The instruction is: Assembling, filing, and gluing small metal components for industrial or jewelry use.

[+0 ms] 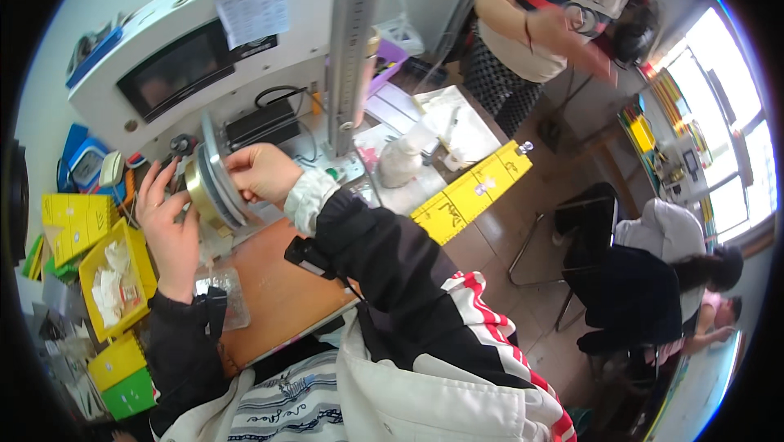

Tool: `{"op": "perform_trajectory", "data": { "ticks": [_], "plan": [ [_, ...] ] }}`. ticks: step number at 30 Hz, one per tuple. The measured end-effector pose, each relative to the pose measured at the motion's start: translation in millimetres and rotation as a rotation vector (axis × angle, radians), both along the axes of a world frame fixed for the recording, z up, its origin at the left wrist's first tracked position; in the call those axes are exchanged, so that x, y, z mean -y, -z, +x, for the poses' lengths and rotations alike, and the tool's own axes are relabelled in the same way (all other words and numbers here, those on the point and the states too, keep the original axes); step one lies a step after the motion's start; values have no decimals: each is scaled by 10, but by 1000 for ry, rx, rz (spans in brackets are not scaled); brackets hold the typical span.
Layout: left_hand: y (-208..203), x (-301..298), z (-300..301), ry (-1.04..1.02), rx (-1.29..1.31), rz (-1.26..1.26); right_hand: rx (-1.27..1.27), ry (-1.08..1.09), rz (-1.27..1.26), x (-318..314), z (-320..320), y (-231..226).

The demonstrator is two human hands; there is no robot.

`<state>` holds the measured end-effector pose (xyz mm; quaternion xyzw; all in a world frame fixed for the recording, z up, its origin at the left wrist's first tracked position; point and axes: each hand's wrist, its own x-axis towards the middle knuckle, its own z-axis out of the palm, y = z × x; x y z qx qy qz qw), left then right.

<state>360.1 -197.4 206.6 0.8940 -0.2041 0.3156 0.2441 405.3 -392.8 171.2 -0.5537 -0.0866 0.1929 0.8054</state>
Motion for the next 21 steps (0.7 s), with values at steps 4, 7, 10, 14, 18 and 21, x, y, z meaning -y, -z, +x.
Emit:
{"op": "perform_trajectory", "data": {
  "ticks": [4, 7, 10, 14, 18, 21],
  "plan": [
    [-70, -61, -103, 32, 34, -26, 56, 107, -112, 250, -293, -49],
    [-22, -176, -168, 20, -8, -95, -117, 114, -47, 333, -399, -85],
    [-33, -190, -206, 24, -25, -156, -143, 196, 31, 478, -466, -86],
    [-77, -221, -262, 41, -13, -224, -138, 253, 50, 607, -559, -69],
    [-92, -259, -318, 35, -21, -286, -201, 297, 98, 593, -680, -106],
    [-86, -280, -325, 59, -8, -285, -222, 318, 120, 585, -742, -73]
  ]
}}
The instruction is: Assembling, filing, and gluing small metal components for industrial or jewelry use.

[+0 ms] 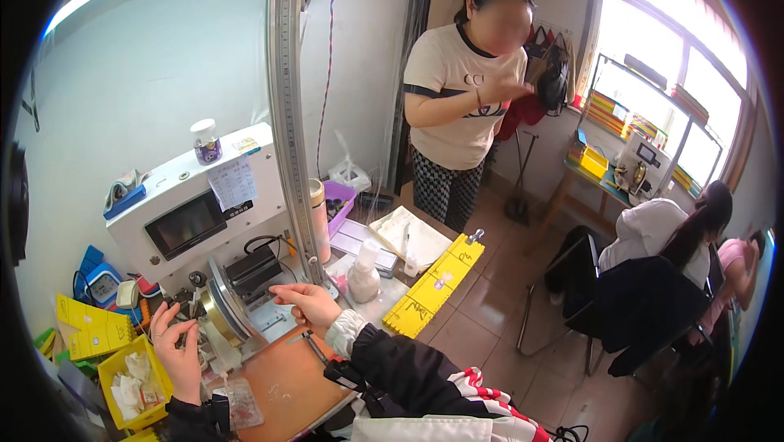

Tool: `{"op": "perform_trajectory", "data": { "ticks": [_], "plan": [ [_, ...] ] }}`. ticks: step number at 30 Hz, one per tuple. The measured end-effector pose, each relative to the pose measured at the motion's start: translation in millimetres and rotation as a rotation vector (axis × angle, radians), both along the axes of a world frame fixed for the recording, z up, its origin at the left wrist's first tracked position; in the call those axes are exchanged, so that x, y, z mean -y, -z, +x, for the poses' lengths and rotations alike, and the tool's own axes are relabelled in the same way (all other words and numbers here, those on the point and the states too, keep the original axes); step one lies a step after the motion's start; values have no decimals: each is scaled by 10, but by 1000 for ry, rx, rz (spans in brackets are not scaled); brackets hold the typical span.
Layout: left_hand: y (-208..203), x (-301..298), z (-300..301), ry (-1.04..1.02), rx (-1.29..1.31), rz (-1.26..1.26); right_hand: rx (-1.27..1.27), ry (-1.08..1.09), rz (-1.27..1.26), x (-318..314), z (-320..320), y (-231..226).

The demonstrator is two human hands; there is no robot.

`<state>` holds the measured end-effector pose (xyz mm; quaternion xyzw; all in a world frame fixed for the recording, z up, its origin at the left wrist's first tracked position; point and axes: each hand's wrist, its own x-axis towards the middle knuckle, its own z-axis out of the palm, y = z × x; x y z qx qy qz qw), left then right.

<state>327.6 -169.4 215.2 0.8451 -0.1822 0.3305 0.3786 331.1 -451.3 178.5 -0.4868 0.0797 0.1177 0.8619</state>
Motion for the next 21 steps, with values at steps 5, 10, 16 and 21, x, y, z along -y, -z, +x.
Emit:
{"op": "perform_trajectory", "data": {
  "ticks": [5, 10, 16, 21],
  "plan": [
    [22, -69, -41, -4, -28, -34, -6, -21, 36, 3, -66, 101],
    [40, -128, -68, 0, -35, -71, 13, -30, 60, 30, -140, 86],
    [75, -221, -71, 1, -70, -80, 25, -2, 80, 77, -243, 53],
    [157, -361, -113, -6, -76, -99, 61, 7, 83, 119, -412, 74]
  ]
}}
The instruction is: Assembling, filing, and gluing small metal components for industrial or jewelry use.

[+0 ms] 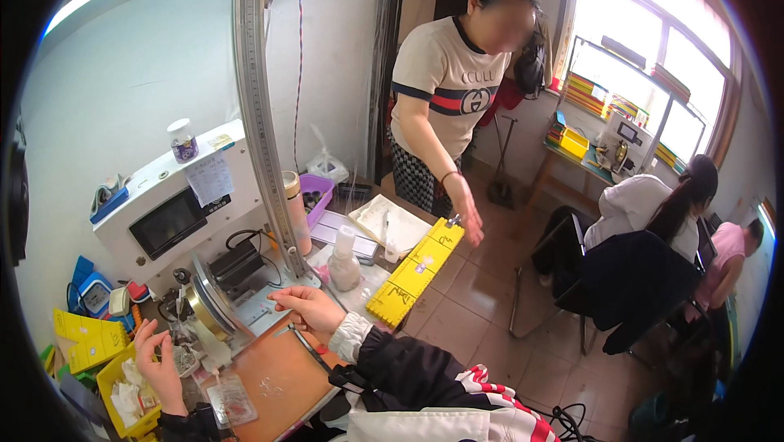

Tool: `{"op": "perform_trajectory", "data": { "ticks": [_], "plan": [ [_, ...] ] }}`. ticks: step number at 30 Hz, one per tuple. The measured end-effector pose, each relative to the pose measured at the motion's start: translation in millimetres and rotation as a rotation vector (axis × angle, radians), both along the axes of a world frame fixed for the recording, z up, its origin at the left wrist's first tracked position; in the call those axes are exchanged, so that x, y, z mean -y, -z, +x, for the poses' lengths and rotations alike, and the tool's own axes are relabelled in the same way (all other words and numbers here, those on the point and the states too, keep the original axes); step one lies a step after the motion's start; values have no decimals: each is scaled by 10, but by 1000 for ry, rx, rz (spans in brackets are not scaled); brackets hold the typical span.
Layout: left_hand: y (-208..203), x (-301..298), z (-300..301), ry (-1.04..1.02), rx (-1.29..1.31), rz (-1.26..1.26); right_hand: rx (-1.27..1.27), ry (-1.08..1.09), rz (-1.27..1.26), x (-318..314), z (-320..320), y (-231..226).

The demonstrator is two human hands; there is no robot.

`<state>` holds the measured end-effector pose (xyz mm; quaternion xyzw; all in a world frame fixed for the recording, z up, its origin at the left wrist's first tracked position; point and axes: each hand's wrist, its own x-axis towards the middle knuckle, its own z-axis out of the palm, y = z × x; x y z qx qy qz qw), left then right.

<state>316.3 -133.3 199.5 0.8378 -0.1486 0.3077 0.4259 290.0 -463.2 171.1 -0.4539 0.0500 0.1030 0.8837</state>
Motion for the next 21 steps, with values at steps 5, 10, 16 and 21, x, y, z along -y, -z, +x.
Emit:
{"op": "perform_trajectory", "data": {
  "ticks": [5, 10, 16, 21],
  "plan": [
    [54, -161, -118, -17, -45, -16, 84, -63, -349, 117, -399, -88],
    [155, -237, 56, -30, -28, 75, 109, -107, -932, 753, -924, -484],
    [170, -444, -143, -66, -92, -104, -191, -90, -1184, 1342, -1586, -318],
    [168, -104, -344, -44, -64, -218, -589, 13, -1239, 1925, -2324, 1030]
  ]
}}
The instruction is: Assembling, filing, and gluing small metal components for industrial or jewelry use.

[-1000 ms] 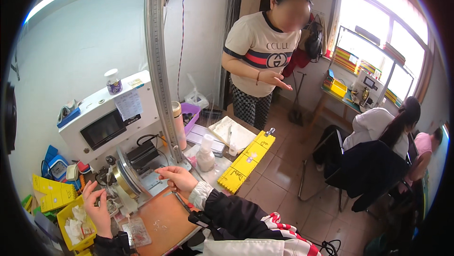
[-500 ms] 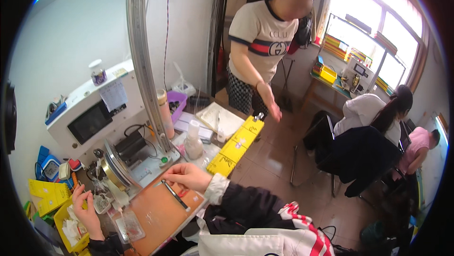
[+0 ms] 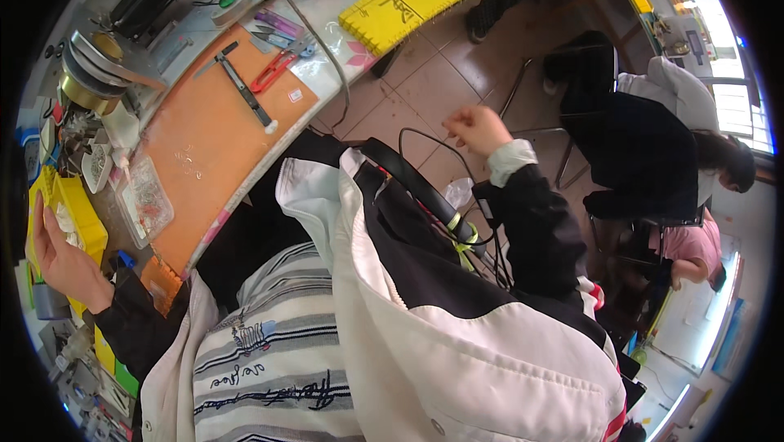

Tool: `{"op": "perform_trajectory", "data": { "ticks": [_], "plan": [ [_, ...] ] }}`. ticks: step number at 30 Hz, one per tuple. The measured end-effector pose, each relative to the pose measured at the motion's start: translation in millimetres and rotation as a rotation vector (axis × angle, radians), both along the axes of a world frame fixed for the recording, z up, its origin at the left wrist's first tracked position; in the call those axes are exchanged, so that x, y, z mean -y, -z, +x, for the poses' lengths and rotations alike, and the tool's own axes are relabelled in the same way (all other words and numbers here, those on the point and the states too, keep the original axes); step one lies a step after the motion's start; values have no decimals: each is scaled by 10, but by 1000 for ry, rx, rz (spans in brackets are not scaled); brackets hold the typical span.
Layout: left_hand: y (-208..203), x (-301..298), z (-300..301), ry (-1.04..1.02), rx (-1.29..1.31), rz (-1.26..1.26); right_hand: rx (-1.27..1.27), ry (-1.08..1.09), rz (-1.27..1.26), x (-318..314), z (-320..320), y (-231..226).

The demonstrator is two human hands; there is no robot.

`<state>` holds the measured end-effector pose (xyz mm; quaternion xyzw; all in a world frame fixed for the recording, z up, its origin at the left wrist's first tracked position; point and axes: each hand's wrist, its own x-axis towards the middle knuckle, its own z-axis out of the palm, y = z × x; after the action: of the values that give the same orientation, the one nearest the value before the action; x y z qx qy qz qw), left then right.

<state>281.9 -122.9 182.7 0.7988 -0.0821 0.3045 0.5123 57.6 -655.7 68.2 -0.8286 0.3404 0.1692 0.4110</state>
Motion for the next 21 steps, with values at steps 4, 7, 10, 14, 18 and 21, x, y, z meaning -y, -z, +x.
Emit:
{"op": "perform_trajectory", "data": {
  "ticks": [4, 7, 10, 14, 18, 21],
  "plan": [
    [-121, 220, -277, -1, 26, -88, -26, -171, -30, -187, -427, 941],
    [-208, 426, -521, 66, 135, 9, -70, -368, 91, -243, -302, 916],
    [-171, 693, -630, 142, 166, 127, -112, -327, 160, 72, -302, 993],
    [-91, 783, -616, 306, 137, 236, -130, -270, 424, 360, -474, 1438],
    [-39, 963, -633, 358, 54, 299, -365, -299, 217, -8, -411, 1428],
    [-7, 1147, -697, 338, 60, 363, -17, -752, -18, -206, -437, 1598]
  ]
}}
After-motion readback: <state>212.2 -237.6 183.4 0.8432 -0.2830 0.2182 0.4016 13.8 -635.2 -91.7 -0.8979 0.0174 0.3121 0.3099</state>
